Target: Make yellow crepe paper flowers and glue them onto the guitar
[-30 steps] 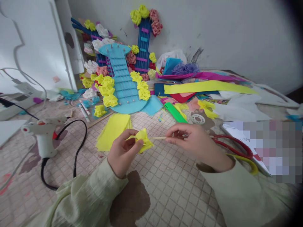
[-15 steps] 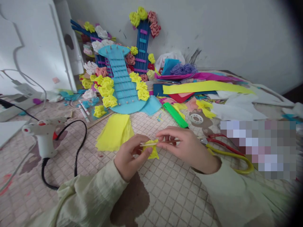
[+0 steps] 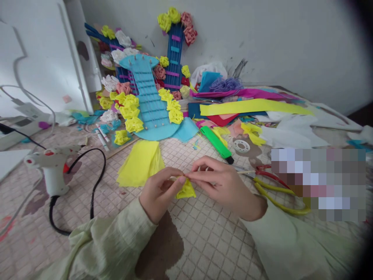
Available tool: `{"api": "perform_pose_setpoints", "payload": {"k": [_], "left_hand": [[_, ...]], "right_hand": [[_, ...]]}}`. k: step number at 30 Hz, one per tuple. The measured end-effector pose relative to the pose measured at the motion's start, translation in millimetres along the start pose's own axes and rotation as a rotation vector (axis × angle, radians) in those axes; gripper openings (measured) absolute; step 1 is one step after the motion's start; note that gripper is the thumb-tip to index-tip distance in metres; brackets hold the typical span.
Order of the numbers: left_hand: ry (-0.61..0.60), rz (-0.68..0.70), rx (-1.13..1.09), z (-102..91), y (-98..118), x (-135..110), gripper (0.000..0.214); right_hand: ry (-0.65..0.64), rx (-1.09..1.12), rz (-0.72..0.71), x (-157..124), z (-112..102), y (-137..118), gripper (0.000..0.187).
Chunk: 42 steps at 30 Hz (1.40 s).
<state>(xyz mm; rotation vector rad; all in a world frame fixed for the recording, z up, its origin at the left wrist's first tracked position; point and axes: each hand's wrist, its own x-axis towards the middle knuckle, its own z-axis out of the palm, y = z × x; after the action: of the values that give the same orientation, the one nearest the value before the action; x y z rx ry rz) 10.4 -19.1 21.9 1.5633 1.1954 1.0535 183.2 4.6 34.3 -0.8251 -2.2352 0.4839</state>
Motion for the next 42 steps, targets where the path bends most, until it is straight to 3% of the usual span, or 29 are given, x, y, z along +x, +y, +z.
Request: {"api": "perform_pose_setpoints", "payload": {"k": [10,18,23,33,42], "left_hand": [[-0.016,0.037,0.050,-1.6,-3.1,-0.9,0.014],[-0.030,0.072,0.044,-1.8,0.1,-0.2,0.017],[-0.021,0.037,0.005,-1.6,-2.1,1.1,0.013],[-0.059,0.222,0.242,-1.8,-3.0,-1.7,0.012],[-0.062,0.209,0.259,-1.1,-3.1,-1.3,0.012]], "right_hand": [[0.010,0.031,0.073,0.3,-0.6,-4.6,0.018],[-0.002,-0.025,-0.016,-0.9,0.8,-2.9,0.022],[0.012,-0.058,0.002,-2.3,1.7,-4.4,0.019],[0.043,0.059,0.115,1.0,0.5,-5.8,0.011],[-0.004,-0.013,0.121,-0.3,3.0,-9.2,0.014]]}}
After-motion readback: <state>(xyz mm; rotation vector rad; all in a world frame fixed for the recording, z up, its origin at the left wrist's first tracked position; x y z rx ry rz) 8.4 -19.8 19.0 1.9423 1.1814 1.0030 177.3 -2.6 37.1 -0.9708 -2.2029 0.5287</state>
